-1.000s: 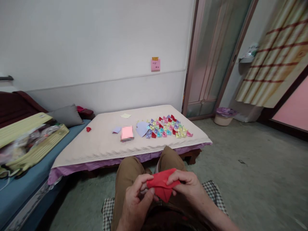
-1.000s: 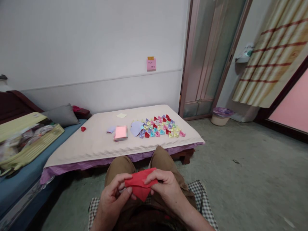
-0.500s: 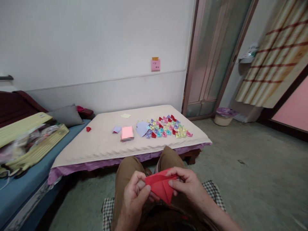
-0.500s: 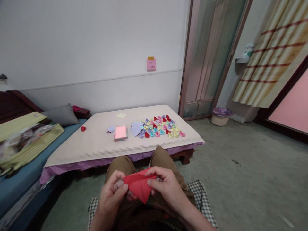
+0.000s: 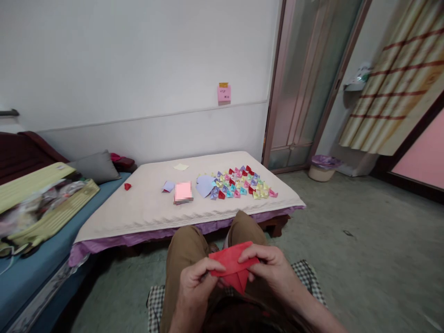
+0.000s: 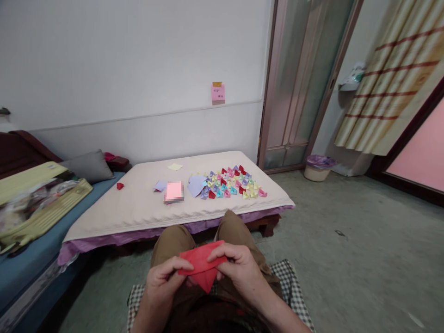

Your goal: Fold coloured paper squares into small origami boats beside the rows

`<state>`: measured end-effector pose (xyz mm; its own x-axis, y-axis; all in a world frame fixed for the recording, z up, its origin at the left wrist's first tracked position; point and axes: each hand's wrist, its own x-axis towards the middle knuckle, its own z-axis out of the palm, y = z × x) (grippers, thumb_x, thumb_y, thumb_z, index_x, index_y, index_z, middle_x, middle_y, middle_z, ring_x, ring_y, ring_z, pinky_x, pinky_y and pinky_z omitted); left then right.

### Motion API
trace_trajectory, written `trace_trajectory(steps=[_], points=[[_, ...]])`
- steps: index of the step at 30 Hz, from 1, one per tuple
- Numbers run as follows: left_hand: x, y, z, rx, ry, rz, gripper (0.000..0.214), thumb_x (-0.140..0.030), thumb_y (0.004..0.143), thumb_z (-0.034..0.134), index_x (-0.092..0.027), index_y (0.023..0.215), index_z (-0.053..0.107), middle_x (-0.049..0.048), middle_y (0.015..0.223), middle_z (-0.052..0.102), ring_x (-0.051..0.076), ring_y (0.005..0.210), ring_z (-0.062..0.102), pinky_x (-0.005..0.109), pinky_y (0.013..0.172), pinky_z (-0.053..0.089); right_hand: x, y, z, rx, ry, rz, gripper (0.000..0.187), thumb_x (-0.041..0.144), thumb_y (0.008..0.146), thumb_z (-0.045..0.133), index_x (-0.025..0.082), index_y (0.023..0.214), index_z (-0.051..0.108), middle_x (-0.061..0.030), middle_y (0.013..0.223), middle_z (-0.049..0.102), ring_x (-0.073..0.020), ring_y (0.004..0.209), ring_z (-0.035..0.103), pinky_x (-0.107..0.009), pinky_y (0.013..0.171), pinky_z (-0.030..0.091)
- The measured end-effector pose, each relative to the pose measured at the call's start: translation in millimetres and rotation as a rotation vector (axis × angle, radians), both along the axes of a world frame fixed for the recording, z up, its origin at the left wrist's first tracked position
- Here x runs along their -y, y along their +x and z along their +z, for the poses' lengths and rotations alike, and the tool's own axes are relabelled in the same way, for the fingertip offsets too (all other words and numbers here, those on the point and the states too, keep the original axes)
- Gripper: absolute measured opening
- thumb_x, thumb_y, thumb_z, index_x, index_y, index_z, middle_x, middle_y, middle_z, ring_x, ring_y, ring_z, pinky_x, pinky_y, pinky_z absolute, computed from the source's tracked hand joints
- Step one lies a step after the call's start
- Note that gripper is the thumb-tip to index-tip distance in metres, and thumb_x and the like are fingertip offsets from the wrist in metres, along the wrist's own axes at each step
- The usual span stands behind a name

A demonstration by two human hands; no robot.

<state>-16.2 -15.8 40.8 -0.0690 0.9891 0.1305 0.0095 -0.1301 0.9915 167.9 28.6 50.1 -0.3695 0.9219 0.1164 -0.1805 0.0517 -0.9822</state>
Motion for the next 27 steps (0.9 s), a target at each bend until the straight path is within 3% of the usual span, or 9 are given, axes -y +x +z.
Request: trace_trajectory(steps=[5, 10, 15, 19, 23, 27], points=[[4, -6, -1.5, -0.088, -0.011, -0.026, 0.014, -0.023, 0.076, 0.059, -0.019, 0.074, 0.072, 0.0016, 0.060, 0.066, 0.015, 0.057, 0.058, 0.021, 0.055, 0.041, 0, 9, 6.1, 0.175, 0.151, 0.021, 0.012, 0.013, 0.070, 0.061, 0.019, 0.069, 0.071, 0.0016, 0.059, 0.061, -0.0139, 0.060, 0.054, -0.024, 0.061, 0.041], [2, -2, -3.3, -0.212, 0.032, 0.075, 0.010, -0.023, 0.072, 0.065, -0.017, 0.067, 0.072, 0.0005, 0.060, 0.062, 0.012, 0.055, 0.051, 0.020, 0.053, 0.037, 0, 10, 8.2, 0.219, 0.251, 0.023, 0.015, 0.025, 0.079, 0.060, 0.018, 0.069, 0.069, -0.0001, 0.067, 0.062, -0.0153, 0.067, 0.054, -0.024, 0.065, 0.041], [-2, 2, -10.6, -0.090, 0.061, 0.094, 0.007, -0.020, 0.070, 0.067, -0.019, 0.074, 0.072, -0.0017, 0.060, 0.064, 0.012, 0.055, 0.053, 0.018, 0.053, 0.040, 0, 7, 0.0, 0.116, 0.185, -0.020, 0.005, 0.022, 0.076, 0.066, 0.020, 0.078, 0.070, 0.0009, 0.075, 0.067, -0.0147, 0.071, 0.058, -0.022, 0.067, 0.044], [-2, 1, -15.1, -0.011, 0.010, 0.061, 0.012, -0.021, 0.070, 0.068, -0.019, 0.081, 0.072, -0.0016, 0.060, 0.067, 0.012, 0.056, 0.057, 0.018, 0.054, 0.043, -2, 8, -4.2, 0.051, 0.138, -0.039, 0.009, 0.019, 0.073, 0.070, 0.022, 0.081, 0.071, 0.0020, 0.077, 0.070, -0.0138, 0.072, 0.061, -0.020, 0.067, 0.046], [-2, 2, -13.5, 0.024, -0.031, 0.092, 0.016, -0.023, 0.067, 0.071, -0.018, 0.082, 0.072, 0.0004, 0.063, 0.070, 0.014, 0.056, 0.061, 0.020, 0.054, 0.046, -3, 9, -2.4, 0.033, 0.066, -0.043, 0.011, 0.020, 0.071, 0.071, 0.021, 0.082, 0.071, 0.0011, 0.077, 0.072, -0.0138, 0.067, 0.063, -0.020, 0.062, 0.048], [-2, 4, -8.4, 0.049, -0.050, 0.093, 0.018, -0.026, 0.066, 0.071, -0.016, 0.082, 0.072, 0.0026, 0.065, 0.072, 0.017, 0.057, 0.064, 0.023, 0.055, 0.049, -2, 10, 0.4, 0.093, 0.082, -0.063, 0.011, 0.022, 0.073, 0.069, 0.019, 0.083, 0.072, -0.0024, 0.080, 0.074, -0.0157, 0.072, 0.065, -0.022, 0.066, 0.049]])
